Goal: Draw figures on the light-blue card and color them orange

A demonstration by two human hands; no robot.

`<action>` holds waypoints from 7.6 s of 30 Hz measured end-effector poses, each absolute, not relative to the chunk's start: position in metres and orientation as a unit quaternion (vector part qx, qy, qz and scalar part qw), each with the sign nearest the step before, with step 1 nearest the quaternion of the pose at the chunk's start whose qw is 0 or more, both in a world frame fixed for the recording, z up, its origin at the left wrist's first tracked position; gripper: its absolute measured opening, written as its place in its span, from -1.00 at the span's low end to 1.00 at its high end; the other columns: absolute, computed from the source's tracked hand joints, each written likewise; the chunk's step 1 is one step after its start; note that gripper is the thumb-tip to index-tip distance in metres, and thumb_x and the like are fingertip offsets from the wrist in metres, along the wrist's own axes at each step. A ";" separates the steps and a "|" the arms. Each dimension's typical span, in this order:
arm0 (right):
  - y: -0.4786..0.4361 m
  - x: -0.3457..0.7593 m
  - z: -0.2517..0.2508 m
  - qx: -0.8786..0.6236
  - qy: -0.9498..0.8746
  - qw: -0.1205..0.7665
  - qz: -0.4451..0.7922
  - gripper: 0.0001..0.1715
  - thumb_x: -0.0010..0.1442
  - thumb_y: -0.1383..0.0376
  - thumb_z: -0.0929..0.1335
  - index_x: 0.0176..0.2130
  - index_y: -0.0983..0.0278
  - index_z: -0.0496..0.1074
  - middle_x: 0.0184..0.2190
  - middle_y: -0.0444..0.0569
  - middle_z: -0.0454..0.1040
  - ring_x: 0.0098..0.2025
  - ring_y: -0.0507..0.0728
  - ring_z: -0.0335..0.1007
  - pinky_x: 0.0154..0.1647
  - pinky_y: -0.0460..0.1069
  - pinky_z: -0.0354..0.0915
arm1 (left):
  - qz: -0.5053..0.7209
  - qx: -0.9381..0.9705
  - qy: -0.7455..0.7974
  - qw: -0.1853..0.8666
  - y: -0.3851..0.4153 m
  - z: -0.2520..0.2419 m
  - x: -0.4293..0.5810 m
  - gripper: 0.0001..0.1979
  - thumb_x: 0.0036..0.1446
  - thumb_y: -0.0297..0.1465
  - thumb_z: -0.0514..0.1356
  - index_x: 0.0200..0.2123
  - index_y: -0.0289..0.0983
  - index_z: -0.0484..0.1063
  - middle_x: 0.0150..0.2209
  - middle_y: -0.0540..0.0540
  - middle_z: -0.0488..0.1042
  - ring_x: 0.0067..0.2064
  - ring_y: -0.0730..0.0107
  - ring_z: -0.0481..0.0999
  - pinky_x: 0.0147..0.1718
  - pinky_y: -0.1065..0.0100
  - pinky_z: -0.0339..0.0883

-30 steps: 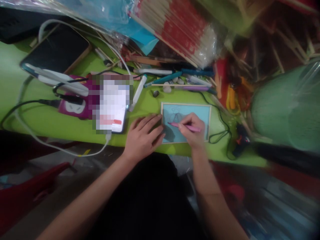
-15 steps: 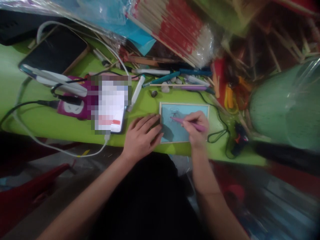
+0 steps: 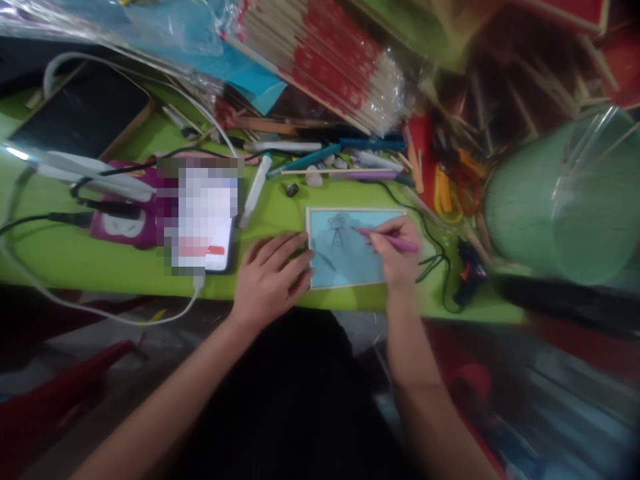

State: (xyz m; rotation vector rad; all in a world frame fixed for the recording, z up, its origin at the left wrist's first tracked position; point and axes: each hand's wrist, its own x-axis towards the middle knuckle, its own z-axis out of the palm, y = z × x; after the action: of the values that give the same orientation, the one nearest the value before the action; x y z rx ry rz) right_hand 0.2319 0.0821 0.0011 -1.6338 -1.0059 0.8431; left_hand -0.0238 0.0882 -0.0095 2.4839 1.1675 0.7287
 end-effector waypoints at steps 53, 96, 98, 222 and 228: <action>0.081 0.227 0.002 -0.683 -0.476 0.456 0.314 -0.81 0.22 0.26 0.44 -0.36 0.18 0.34 -0.49 -0.25 0.39 -0.45 -0.03 0.32 -0.45 -0.07 0.28 | 0.249 0.870 0.403 0.137 0.090 -0.009 -0.023 -0.74 0.30 -0.39 0.29 0.05 -0.12 0.52 0.21 -0.10 0.59 0.20 0.06 0.60 0.13 0.03 0.38; 0.076 0.229 0.003 -0.669 -0.474 0.481 0.310 -0.82 0.15 0.30 0.43 -0.39 0.18 0.33 -0.52 -0.26 0.33 -0.48 -0.01 0.25 -0.49 -0.06 0.21 | 0.245 0.868 0.408 0.145 0.089 -0.009 -0.025 -0.71 0.29 -0.40 0.30 0.07 -0.10 0.54 0.23 -0.09 0.58 0.22 0.06 0.58 0.16 0.02 0.38; 0.076 0.228 0.004 -0.667 -0.479 0.474 0.318 -0.82 0.14 0.30 0.42 -0.40 0.17 0.31 -0.52 -0.26 0.31 -0.49 -0.01 0.22 -0.50 -0.05 0.20 | 0.244 0.867 0.409 0.148 0.088 -0.009 -0.025 -0.70 0.29 -0.39 0.29 0.08 -0.08 0.54 0.24 -0.08 0.58 0.22 0.06 0.58 0.16 0.02 0.38; 0.072 0.229 0.004 -0.678 -0.456 0.482 0.318 -0.83 0.17 0.26 0.43 -0.37 0.17 0.34 -0.50 -0.23 0.37 -0.46 0.01 0.26 -0.45 -0.03 0.23 | 0.247 0.865 0.409 0.152 0.089 -0.011 -0.025 -0.64 0.27 -0.41 0.31 0.12 -0.05 0.53 0.24 -0.07 0.58 0.23 0.05 0.58 0.18 0.02 0.37; 0.072 0.229 0.002 -0.689 -0.467 0.464 0.304 -0.81 0.14 0.28 0.43 -0.39 0.16 0.31 -0.51 -0.24 0.33 -0.46 0.01 0.23 -0.46 -0.04 0.22 | 0.247 0.863 0.412 0.155 0.088 -0.011 -0.026 -0.64 0.27 -0.40 0.31 0.12 -0.04 0.53 0.25 -0.06 0.57 0.23 0.06 0.57 0.19 0.02 0.35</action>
State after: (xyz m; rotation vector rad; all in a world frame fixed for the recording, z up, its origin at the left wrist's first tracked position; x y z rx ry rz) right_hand 0.2287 0.0723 0.0020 -1.6923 -1.1467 0.7467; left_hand -0.0256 0.0878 -0.0110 2.4732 1.1789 0.7065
